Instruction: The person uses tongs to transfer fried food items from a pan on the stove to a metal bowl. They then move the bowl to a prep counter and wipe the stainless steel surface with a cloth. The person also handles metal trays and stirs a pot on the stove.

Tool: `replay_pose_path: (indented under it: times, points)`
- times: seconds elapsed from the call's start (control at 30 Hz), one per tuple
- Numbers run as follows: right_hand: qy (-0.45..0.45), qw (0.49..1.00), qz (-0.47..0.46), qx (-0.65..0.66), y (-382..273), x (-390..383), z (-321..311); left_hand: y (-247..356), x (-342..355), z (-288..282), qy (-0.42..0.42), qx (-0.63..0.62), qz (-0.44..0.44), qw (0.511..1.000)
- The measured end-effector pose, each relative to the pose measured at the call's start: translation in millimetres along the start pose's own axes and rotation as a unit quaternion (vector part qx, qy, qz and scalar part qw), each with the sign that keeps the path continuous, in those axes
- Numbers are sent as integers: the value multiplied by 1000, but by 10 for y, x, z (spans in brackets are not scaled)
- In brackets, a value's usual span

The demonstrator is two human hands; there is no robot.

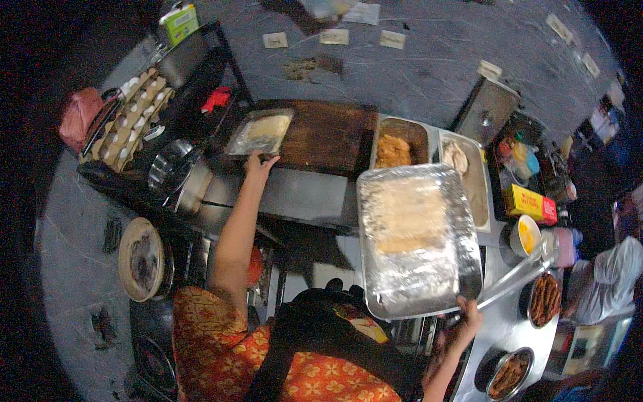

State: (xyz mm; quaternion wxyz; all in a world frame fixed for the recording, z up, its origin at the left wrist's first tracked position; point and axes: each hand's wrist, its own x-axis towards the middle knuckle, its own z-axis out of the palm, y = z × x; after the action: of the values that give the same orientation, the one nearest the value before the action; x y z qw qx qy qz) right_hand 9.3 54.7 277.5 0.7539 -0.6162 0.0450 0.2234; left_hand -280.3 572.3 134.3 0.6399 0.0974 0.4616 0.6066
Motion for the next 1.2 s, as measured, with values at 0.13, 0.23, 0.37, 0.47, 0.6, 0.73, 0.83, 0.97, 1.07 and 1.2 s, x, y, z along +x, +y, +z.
replay_pose_path:
  times: [0.13,0.23,0.37,0.47,0.6,0.73,0.83,0.97,1.07,1.2]
  points:
    - [-83,996,28,-8,160,76,1105,-73,3,97,-60,49,14,997]
    - [-185,982,25,-26,448,222,1904,-27,-298,-314,-150,173,25,973]
    - [-325,944,29,-48,879,586,2690,-498,-974,-1000,-130,155,43,978]
    - [-318,948,-12,4,1202,795,3212,-526,-1658,-1497,-156,172,-42,972]
    - [-405,914,16,32,1585,717,3650,-509,-2419,-2565,-48,279,-31,959]
    - [-381,920,75,58,2242,1142,3975,-441,-3142,-3166,128,303,79,941]
    - [-359,926,112,41,2503,1214,4056,-198,-3183,-3200,207,328,135,912]
    - [-412,910,40,-12,2570,876,3772,50,-2932,-2996,294,73,119,945]
    - [-518,855,26,-14,2407,634,3421,188,-2523,-3173,324,-35,177,929]
    - [-585,808,16,-67,1918,341,2686,174,-2186,-3487,527,252,230,778]
